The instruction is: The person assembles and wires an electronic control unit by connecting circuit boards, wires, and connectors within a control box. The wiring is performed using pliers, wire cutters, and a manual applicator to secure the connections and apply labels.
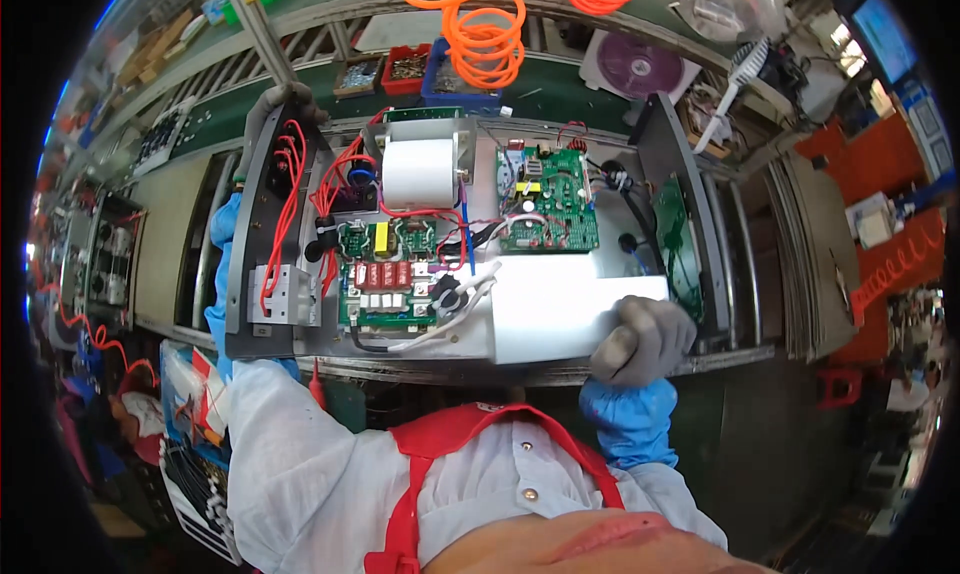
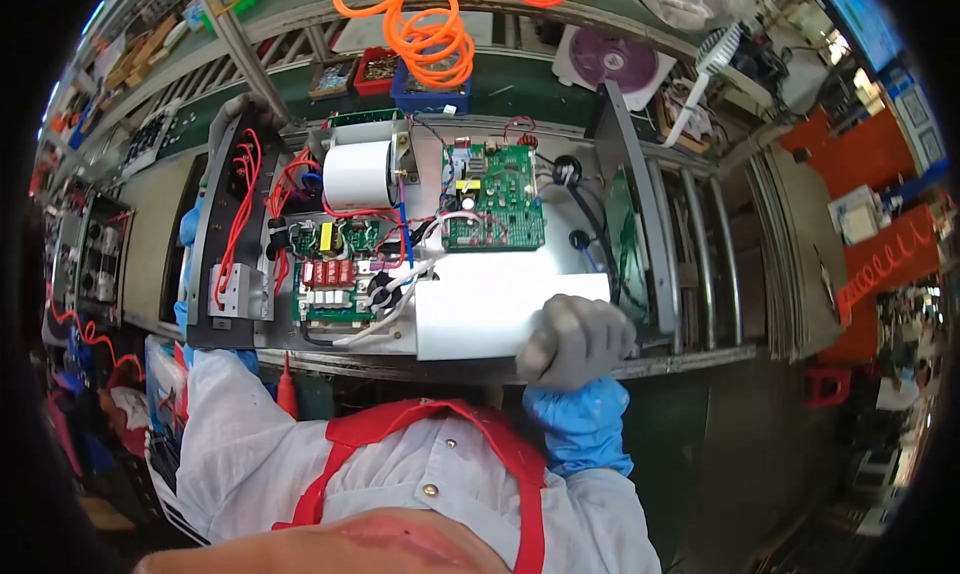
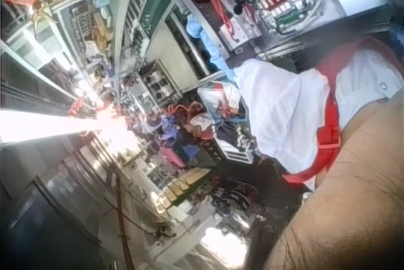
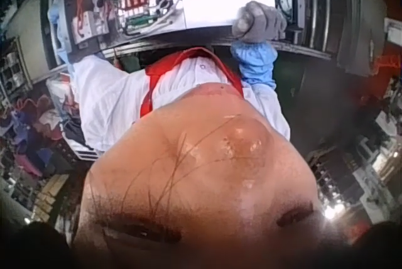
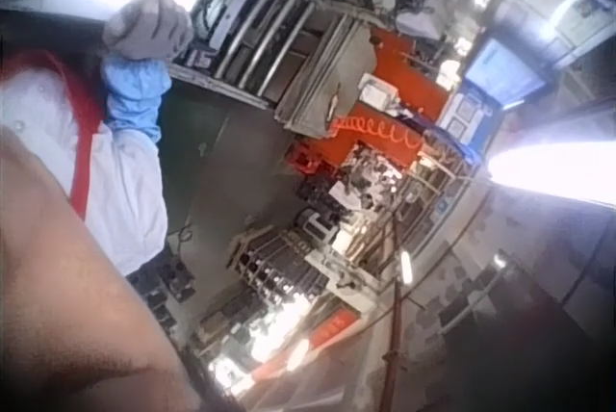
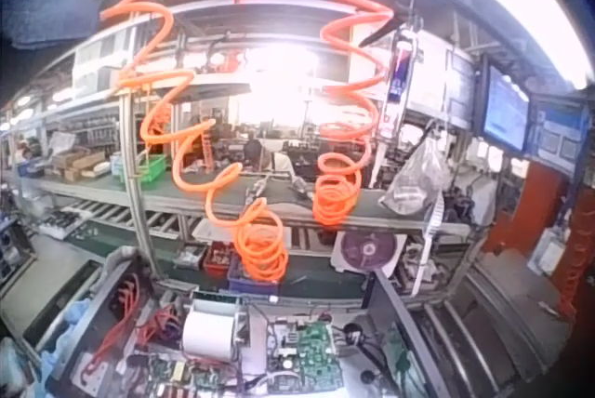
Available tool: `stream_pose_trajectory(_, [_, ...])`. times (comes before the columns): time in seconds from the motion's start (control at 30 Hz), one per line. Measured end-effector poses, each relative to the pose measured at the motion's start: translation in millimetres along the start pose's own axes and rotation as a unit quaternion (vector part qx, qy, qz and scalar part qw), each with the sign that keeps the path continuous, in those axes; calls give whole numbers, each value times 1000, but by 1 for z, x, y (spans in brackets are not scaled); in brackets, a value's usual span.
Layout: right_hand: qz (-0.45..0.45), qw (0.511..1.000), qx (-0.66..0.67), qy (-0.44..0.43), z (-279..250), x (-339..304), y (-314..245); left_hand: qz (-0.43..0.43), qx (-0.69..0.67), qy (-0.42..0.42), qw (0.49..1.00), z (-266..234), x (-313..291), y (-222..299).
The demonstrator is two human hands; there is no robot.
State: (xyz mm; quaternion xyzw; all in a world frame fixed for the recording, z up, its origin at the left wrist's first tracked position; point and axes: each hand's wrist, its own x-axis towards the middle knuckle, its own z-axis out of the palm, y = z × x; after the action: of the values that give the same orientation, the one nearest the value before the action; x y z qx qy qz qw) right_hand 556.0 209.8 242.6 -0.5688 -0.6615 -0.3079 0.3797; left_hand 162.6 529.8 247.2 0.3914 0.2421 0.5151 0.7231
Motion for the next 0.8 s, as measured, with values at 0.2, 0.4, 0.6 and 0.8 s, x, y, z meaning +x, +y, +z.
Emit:
stream_pose_trajectory(0.2, [-19, 959, 271, 76, 88, 44, 149, 67, 58, 226, 970, 26, -71, -24])
stream_pose_trajectory(0.4, [-76, 996, 38, 2, 161, 101, 310, 183, 293, 318, 883, 183, -163, -128])
stream_pose_trajectory(0.6, [316, 937, 134, -67, 163, 68, 349, 92, 321, 112, 936, 276, -203, -179])
stream_pose_trajectory(0.8, [341, 876, 234, -247, 117, -20, 325, -5, 224, 316, 922, 188, -200, -236])
